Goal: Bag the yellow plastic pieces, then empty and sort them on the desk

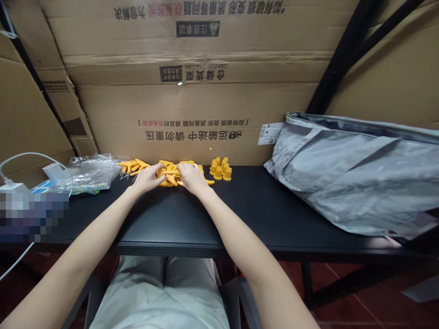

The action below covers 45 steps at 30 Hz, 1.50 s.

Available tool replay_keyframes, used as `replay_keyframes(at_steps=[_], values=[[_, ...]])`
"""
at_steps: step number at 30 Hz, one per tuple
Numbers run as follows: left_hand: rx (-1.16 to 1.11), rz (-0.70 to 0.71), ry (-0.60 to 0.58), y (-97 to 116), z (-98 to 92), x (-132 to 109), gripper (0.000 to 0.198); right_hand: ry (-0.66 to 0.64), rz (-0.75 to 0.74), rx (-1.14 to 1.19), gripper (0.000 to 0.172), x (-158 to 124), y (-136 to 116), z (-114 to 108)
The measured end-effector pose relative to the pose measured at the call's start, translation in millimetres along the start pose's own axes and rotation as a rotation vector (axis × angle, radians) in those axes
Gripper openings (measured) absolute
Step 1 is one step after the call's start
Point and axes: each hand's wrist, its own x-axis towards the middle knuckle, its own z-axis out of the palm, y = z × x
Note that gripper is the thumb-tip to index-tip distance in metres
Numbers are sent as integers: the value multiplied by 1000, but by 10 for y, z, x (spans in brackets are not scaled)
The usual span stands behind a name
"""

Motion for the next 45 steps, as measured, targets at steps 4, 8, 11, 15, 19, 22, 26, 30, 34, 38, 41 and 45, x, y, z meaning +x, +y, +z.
replay_keyframes(at_steps=[4,8,11,15,19,22,26,30,34,38,41,45], values=[[1,-7,3,-33,10,7,39,-25,-19,49,24,-16,1,25],[4,-6,6,-69,27,10,41,-46,-41,91,28,-27,-13,32],[8,-18,4,-73,36,11,42,-31,-30,59,26,-29,-16,21],[4,-30,-10,-63,37,13,43,-2,-29,19,21,-27,2,12],[5,-41,-13,-52,32,14,44,21,-26,4,21,-18,15,19],[3,-42,-18,-45,31,15,44,5,-11,7,22,-15,14,27],[-4,-28,-22,-51,32,17,44,-23,2,54,23,-22,25,48],[1,-31,-22,-88,38,20,43,-79,-11,117,27,-27,42,81],[9,-28,-18,-111,48,20,42,-118,-18,152,28,-29,38,87],[-23,-33,-22,-100,54,17,41,-102,-24,117,23,-38,31,54],[-20,-46,-18,-113,57,21,40,-76,-25,77,21,-49,50,37],[6,-73,-23,-177,64,33,40,-66,31,32,21,-52,96,27]])
